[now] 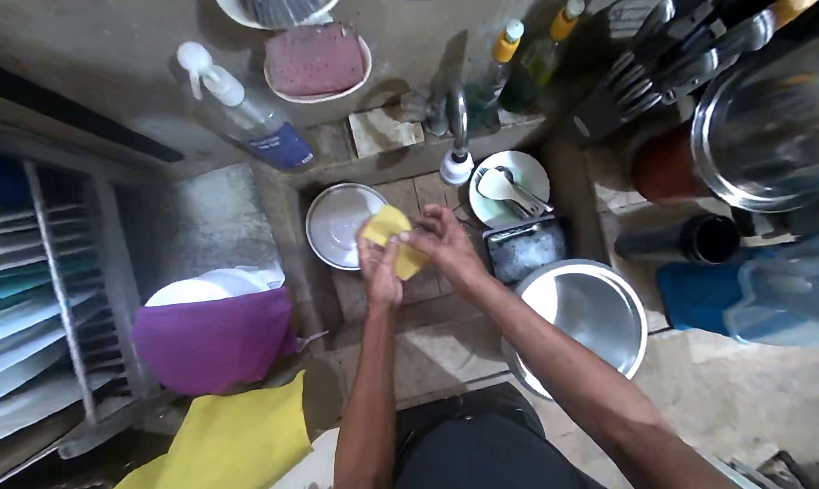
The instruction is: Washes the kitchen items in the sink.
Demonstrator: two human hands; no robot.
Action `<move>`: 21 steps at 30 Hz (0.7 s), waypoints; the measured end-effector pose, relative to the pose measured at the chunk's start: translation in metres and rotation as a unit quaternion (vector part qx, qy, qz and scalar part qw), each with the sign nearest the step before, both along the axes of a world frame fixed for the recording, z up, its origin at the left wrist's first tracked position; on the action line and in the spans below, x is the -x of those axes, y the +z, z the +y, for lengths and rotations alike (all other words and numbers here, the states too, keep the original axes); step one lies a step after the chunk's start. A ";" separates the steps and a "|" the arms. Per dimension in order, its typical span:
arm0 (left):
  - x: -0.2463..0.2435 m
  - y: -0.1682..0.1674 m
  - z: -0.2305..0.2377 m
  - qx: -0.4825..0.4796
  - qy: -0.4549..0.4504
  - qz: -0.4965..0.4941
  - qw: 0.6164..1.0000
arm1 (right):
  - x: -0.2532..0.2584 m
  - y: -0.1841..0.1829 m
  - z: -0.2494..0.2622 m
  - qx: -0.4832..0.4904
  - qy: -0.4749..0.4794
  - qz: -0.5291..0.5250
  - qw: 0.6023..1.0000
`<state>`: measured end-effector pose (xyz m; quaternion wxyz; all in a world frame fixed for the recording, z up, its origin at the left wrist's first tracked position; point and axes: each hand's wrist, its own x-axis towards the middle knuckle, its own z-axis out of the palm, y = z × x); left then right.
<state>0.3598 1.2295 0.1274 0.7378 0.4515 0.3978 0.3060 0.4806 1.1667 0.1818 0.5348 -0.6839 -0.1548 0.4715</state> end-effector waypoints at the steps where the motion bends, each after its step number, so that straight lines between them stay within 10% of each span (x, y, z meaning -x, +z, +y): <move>1: -0.001 -0.006 -0.006 0.006 -0.071 0.006 0.997 | -0.006 -0.012 -0.002 0.005 -0.018 0.056 0.998; 5: -0.041 -0.019 0.017 -0.081 -0.186 0.159 0.966 | -0.036 -0.043 -0.009 0.031 -0.112 0.225 0.967; 11: -0.148 -0.033 0.121 -0.265 -0.131 0.246 0.923 | -0.070 -0.067 0.002 0.019 -0.268 0.243 0.932; 21: -0.209 -0.026 0.189 -0.137 -0.266 0.241 0.923 | -0.097 -0.088 0.022 -0.089 -0.280 0.285 0.912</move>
